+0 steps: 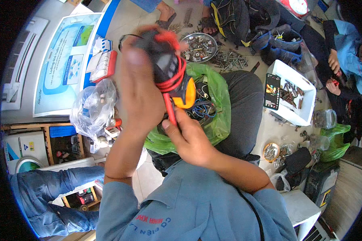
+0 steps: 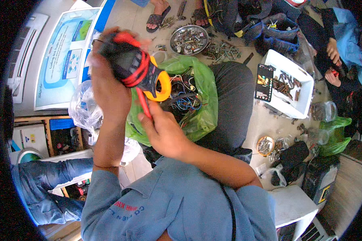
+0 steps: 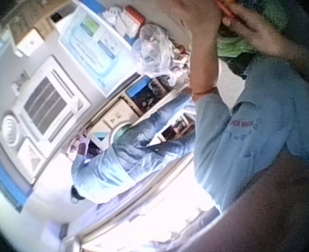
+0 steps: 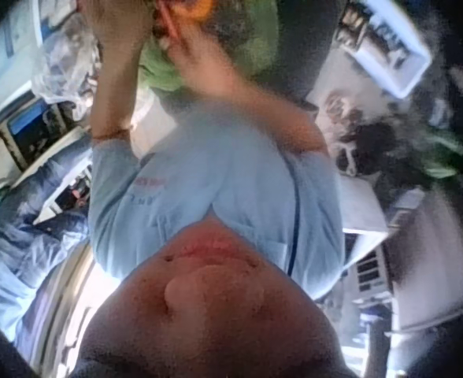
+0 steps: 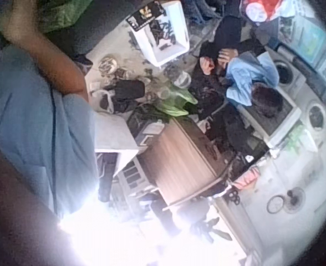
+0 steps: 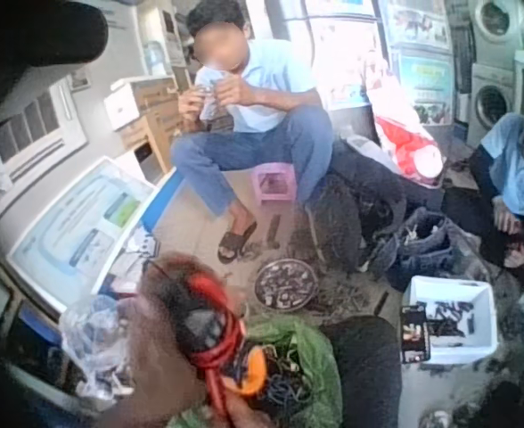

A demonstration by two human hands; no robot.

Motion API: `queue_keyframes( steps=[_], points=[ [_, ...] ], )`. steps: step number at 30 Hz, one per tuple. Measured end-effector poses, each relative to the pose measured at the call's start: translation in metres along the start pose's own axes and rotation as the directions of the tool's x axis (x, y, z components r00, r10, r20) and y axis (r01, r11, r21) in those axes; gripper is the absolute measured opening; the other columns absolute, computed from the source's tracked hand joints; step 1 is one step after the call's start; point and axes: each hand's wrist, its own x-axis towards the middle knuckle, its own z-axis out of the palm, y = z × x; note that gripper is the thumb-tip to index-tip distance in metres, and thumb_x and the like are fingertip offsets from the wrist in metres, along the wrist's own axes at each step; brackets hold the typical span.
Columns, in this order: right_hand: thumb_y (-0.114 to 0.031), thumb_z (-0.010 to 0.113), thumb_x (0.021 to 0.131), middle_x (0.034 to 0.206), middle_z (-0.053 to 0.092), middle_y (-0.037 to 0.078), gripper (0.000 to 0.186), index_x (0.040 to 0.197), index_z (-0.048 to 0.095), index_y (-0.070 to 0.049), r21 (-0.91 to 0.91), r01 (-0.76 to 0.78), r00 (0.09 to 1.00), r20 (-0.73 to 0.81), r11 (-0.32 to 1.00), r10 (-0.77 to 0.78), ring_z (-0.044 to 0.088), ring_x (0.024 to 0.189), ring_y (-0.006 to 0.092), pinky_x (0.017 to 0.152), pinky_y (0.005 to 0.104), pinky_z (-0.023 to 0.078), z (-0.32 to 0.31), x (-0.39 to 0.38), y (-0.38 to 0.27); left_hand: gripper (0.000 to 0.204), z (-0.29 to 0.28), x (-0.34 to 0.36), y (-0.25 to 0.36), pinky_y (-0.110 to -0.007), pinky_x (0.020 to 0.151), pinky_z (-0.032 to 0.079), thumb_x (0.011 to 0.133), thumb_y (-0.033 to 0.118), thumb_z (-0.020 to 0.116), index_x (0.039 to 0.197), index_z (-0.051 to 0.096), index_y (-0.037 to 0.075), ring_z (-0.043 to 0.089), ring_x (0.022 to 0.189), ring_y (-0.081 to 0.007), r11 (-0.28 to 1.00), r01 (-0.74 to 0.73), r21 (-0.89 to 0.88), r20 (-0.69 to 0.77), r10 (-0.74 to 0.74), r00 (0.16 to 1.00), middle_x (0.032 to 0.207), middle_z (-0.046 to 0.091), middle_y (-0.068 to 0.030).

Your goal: The person sits on the floor and works on a tangled bundle of wires inside a green plastic bag. They use pliers to strip and cut wires, and a multimeter to test connections. The person handles various wires and connectors, occasionally placing tools down and picking up new ones.

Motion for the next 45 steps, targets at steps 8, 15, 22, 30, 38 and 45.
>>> queue_keyframes(
  steps=[8, 15, 22, 30, 38, 45],
  points=[
    [-0.012, 0.080, 0.080, 0.062, 0.060, 0.012, 0.022, 0.094, 0.068, -0.001, -0.389, 0.130, 0.974, 0.224, 0.912, -0.043, 0.062, 0.055, 0.0205, 0.054, 0.0336, 0.047, -0.070, -0.007, -0.052, 0.053, -0.030, -0.066, -0.034, -0.030, 0.090, 0.047, 0.106, 0.043, 0.044, 0.132, 0.055, -0.003, 0.060, 0.097, -0.0160, 0.912, 0.144, 0.384, 0.179, -0.227, 0.957, 0.110, 0.064, -0.0118],
    [-0.004, 0.077, 0.079, 0.069, 0.064, 0.007, 0.016, 0.088, 0.064, -0.001, -0.269, -0.025, 0.962, 0.255, 0.963, 0.096, 0.061, 0.058, 0.0175, 0.055, 0.0309, 0.047, -0.094, -0.024, -0.022, 0.066, 0.005, -0.138, -0.026, -0.034, 0.086, 0.056, 0.105, 0.056, 0.037, 0.134, 0.056, -0.001, 0.068, 0.096, -0.0199, 0.265, 0.898, -0.353, 0.346, -0.854, 0.388, 0.108, 0.069, -0.0126],
    [-0.009, 0.070, 0.091, 0.073, 0.063, 0.004, 0.019, 0.108, 0.067, -0.001, -0.277, -0.173, 0.936, 0.253, 0.945, 0.246, 0.058, 0.064, 0.0107, 0.056, 0.0285, 0.045, -0.148, -0.057, 0.016, 0.066, -0.005, -0.145, -0.045, -0.042, 0.075, 0.059, 0.104, 0.059, 0.035, 0.137, 0.053, 0.005, 0.070, 0.083, -0.0255, -0.034, 0.815, -0.579, 0.518, -0.787, 0.335, 0.113, 0.068, -0.0136],
    [-0.026, 0.064, 0.099, 0.118, 0.066, 0.014, 0.048, 0.137, 0.052, 0.001, 0.011, -0.247, 0.940, -0.239, 0.969, 0.242, 0.061, 0.108, 0.0180, 0.095, 0.0330, 0.048, -0.068, -0.077, 0.042, 0.070, 0.033, -0.132, -0.054, -0.035, 0.087, 0.057, 0.107, 0.056, 0.028, 0.141, 0.047, -0.002, 0.069, 0.093, -0.0229, 0.460, 0.773, -0.436, 0.269, -0.753, 0.600, 0.120, 0.067, -0.0181],
    [-0.032, 0.065, 0.098, 0.110, 0.067, 0.012, 0.049, 0.131, 0.052, 0.002, 0.316, -0.247, 0.919, -0.224, 0.916, 0.325, 0.058, 0.101, 0.0132, 0.092, 0.0313, 0.047, -0.061, -0.080, 0.046, 0.066, 0.054, -0.115, -0.042, -0.032, 0.105, 0.044, 0.108, 0.049, 0.030, 0.146, 0.042, -0.003, 0.058, 0.123, -0.0196, 0.716, 0.626, -0.309, 0.207, -0.592, 0.779, 0.133, 0.060, -0.0153],
    [-0.031, 0.066, 0.098, 0.105, 0.066, 0.007, 0.042, 0.123, 0.056, 0.002, 0.278, -0.153, 0.873, -0.411, 0.948, 0.261, 0.058, 0.097, 0.0125, 0.087, 0.0294, 0.048, -0.089, -0.077, 0.051, 0.044, 0.018, -0.143, -0.018, -0.028, 0.086, 0.048, 0.103, 0.020, 0.057, 0.141, 0.051, -0.001, 0.059, 0.096, -0.0117, 0.639, 0.742, 0.204, 0.467, -0.729, 0.500, 0.112, 0.065, -0.0064]
  ],
)
